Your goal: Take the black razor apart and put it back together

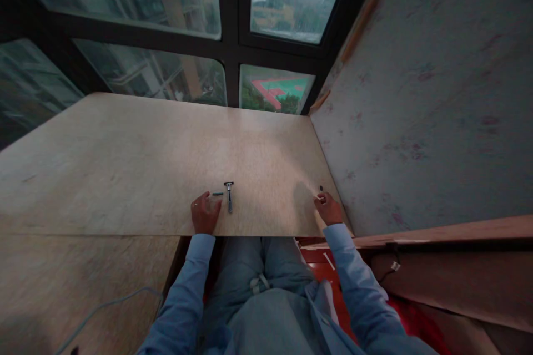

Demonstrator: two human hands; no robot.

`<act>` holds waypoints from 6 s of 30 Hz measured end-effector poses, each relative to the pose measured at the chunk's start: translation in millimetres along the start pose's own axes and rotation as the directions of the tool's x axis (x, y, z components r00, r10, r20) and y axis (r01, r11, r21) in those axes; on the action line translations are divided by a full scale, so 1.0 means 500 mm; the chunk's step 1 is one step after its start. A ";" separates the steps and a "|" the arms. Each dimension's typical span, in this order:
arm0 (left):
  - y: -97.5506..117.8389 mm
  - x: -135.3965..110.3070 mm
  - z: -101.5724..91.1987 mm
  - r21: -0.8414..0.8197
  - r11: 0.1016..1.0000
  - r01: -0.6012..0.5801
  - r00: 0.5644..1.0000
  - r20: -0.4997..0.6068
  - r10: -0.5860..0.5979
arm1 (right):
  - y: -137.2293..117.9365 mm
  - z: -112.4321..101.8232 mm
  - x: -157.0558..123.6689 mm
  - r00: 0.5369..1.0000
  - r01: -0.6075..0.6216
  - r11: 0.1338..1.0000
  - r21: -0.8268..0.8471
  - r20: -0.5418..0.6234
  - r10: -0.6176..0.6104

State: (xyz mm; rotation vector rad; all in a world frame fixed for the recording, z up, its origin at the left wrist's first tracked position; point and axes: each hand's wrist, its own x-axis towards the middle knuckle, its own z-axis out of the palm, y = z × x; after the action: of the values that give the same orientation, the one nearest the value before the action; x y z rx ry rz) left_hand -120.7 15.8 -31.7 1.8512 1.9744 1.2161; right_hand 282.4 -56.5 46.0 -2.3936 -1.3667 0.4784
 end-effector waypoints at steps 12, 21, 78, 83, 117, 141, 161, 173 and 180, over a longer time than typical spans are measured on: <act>0.054 -0.037 -0.031 -0.072 0.997 0.036 0.988 -0.145 -0.046 | 0.068 -0.001 0.014 0.995 -0.095 0.992 -0.080 0.004 0.096; 0.235 -0.094 -0.031 -0.393 0.896 0.209 0.966 0.226 -0.126 | -0.071 0.024 -0.048 0.993 0.078 0.985 0.154 0.079 -0.091; 0.063 0.069 -0.033 0.207 0.956 -0.208 0.901 0.421 0.105 | -0.056 0.154 -0.106 0.900 0.322 0.864 0.387 0.158 -0.406; 0.053 0.069 -0.018 0.260 0.949 -0.181 0.907 0.417 0.058 | -0.052 0.155 -0.109 0.905 0.325 0.858 0.397 0.134 -0.405; 0.138 -0.017 -0.052 0.327 0.943 0.057 0.900 0.393 -0.191 | -0.043 0.164 -0.113 0.929 0.274 0.810 0.519 0.076 -0.363; 0.212 -0.132 0.079 0.098 0.990 -0.102 0.896 0.442 0.048 | 0.069 0.104 -0.008 0.968 0.248 0.821 0.515 -0.173 -0.184; 0.206 -0.137 0.050 -0.178 0.984 0.001 0.899 0.430 0.077 | 0.075 0.118 -0.008 0.947 0.302 0.874 0.380 -0.220 -0.232; 0.075 -0.022 -0.086 -0.051 0.992 0.115 0.984 0.143 -0.107 | 0.080 0.118 0.000 0.947 0.284 0.897 0.339 -0.243 -0.208; 0.040 0.075 -0.087 0.178 0.973 -0.151 0.925 0.372 0.075 | 0.085 0.122 0.004 0.945 0.284 0.904 0.320 -0.253 -0.208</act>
State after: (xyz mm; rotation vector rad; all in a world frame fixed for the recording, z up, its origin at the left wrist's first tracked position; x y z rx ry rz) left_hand -140.9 28.4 24.3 2.1301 1.8596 0.6464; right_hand 288.1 -67.3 -27.2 -1.8903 -1.3352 0.3506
